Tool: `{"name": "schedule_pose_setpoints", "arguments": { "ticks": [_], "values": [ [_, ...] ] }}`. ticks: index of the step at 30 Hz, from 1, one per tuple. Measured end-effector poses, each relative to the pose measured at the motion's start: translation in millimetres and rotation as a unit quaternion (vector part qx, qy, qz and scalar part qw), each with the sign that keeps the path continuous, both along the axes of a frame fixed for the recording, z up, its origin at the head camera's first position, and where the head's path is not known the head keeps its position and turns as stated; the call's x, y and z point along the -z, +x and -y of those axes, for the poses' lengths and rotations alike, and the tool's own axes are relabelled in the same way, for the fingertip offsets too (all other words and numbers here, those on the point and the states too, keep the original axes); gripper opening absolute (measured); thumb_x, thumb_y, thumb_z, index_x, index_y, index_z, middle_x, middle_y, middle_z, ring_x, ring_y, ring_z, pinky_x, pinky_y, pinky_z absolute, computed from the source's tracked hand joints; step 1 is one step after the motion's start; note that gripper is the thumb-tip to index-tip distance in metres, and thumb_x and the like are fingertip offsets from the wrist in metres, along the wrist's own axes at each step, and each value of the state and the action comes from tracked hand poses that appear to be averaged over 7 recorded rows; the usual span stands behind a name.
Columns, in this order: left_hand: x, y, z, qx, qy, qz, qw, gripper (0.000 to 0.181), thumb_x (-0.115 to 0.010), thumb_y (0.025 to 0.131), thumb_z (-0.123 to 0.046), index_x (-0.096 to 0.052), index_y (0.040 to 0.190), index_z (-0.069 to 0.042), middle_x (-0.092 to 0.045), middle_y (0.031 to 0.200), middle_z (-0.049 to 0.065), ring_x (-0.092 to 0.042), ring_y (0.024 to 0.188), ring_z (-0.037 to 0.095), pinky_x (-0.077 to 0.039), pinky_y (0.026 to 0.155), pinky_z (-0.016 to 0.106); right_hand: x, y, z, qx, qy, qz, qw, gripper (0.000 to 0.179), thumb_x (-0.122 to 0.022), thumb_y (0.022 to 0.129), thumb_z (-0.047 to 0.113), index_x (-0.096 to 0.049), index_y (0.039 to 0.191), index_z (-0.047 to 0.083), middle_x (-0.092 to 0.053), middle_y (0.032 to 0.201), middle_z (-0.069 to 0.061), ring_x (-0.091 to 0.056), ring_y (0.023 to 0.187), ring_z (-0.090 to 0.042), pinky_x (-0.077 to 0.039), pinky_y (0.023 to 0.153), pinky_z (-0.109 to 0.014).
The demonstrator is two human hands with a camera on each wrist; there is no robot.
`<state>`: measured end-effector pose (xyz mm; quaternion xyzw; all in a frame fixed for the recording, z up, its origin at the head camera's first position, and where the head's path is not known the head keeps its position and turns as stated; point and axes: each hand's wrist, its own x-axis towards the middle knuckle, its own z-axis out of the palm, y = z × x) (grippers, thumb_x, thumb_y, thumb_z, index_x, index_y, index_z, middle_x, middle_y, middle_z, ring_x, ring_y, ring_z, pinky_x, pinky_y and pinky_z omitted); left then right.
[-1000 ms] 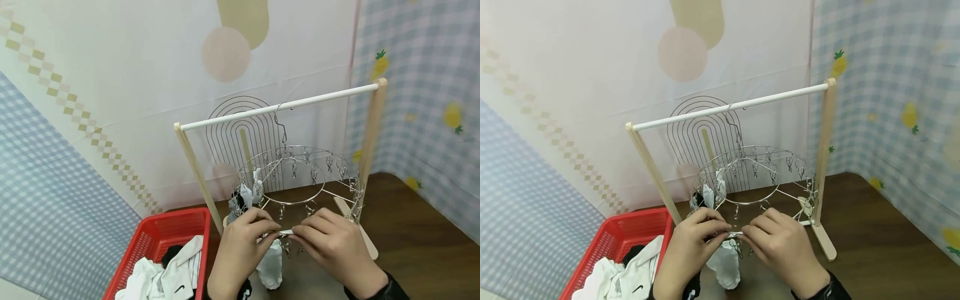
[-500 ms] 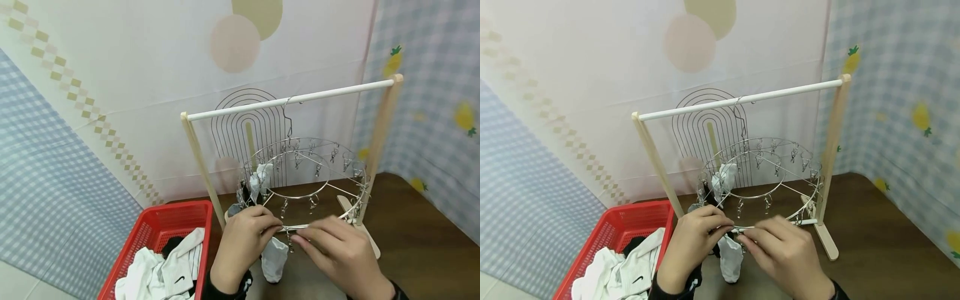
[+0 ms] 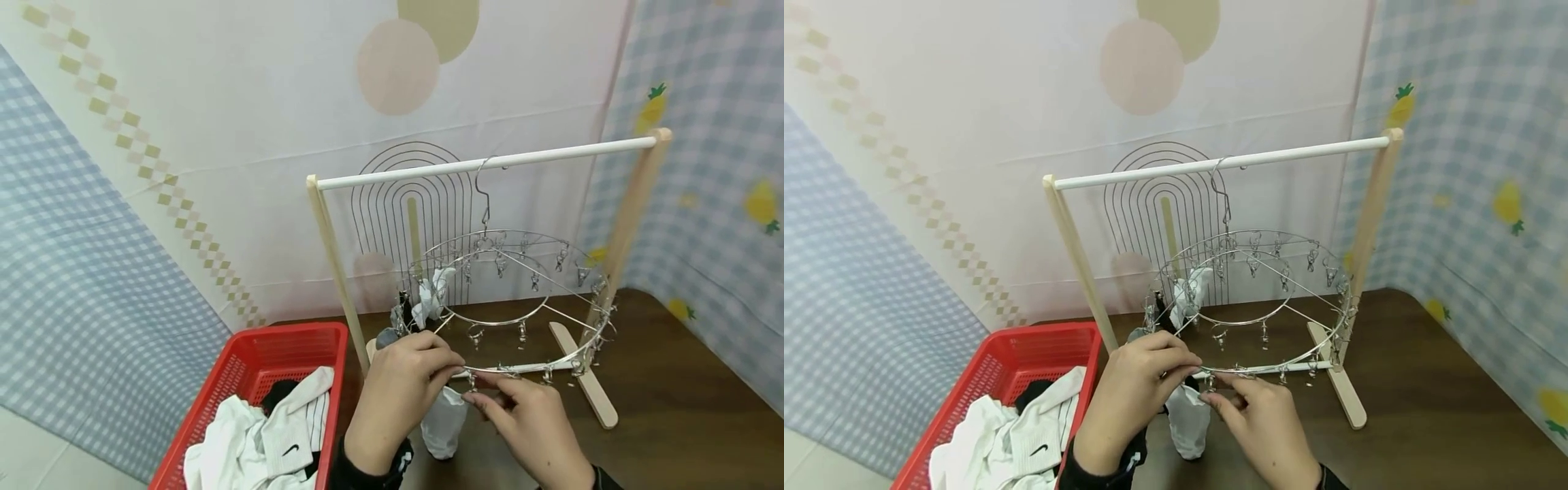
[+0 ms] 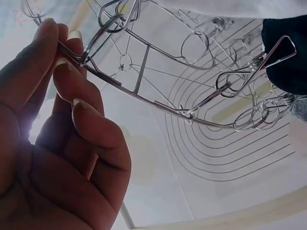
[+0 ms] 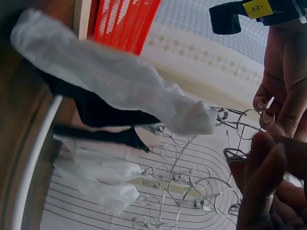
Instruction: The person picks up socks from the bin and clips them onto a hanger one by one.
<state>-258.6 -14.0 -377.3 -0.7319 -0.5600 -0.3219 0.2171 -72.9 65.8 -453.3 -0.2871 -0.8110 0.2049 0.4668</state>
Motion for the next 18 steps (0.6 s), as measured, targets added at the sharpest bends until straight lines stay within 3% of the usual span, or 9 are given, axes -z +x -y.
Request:
{"name": "schedule_pose_setpoints", "arguments": {
  "ticks": [4,8,11,15,18],
  "values": [
    [1.3,-1.7,4.8,-0.014,-0.002,0.000,0.9999,0.004,-0.092,0.095,-0.021,-0.089,0.096,-0.024,-0.080,0.096,-0.012,-0.075,0.086,0.004,-0.060,0.077,0.020,-0.6,-6.8,0,-0.027,-0.059,0.004,0.9979,0.024,-0.094,0.090,0.017,-0.089,0.114,0.014,-0.082,0.082,0.013,-0.059,0.060,0.011,-0.050,0.053,-0.019],
    [1.0,1.4,1.2,-0.028,-0.002,-0.023,0.9994,0.006,-0.094,0.094,-0.024,-0.089,0.096,-0.026,-0.080,0.096,-0.013,-0.076,0.088,0.003,-0.060,0.079,0.018,-2.4,-6.3,-5,-0.036,-0.099,0.030,0.9940,0.019,-0.092,0.095,0.019,-0.088,0.112,0.013,-0.084,0.088,0.008,-0.062,0.061,0.008,-0.055,0.056,-0.022],
    [-0.5,4.4,-2.0,-0.039,-0.011,-0.040,0.9983,0.003,-0.092,0.096,-0.027,-0.090,0.098,-0.026,-0.081,0.098,-0.014,-0.077,0.090,0.003,-0.061,0.081,0.018,-1.9,-4.8,-10,-0.038,-0.099,0.042,0.9935,0.015,-0.091,0.095,0.016,-0.086,0.109,0.013,-0.083,0.089,0.006,-0.063,0.063,0.008,-0.056,0.058,-0.022],
    [-3.5,11.4,-10.9,-0.030,-0.008,-0.041,0.9987,0.003,-0.091,0.098,-0.026,-0.089,0.100,-0.024,-0.083,0.101,-0.012,-0.077,0.093,0.005,-0.062,0.084,0.022,0.3,6.2,-17,-0.020,-0.066,0.037,0.9969,0.016,-0.092,0.094,0.013,-0.088,0.109,0.013,-0.083,0.087,0.007,-0.060,0.063,0.009,-0.053,0.058,-0.021],
    [-8.2,3.2,-0.8,-0.066,0.012,-0.034,0.9972,0.006,-0.093,0.095,-0.021,-0.089,0.100,-0.021,-0.085,0.100,-0.008,-0.079,0.092,0.010,-0.064,0.082,0.026,4.5,9.6,-17,-0.018,-0.049,0.035,0.9980,0.018,-0.092,0.093,0.010,-0.089,0.110,0.012,-0.084,0.087,0.008,-0.060,0.065,0.011,-0.053,0.059,-0.019]
  ]
}}
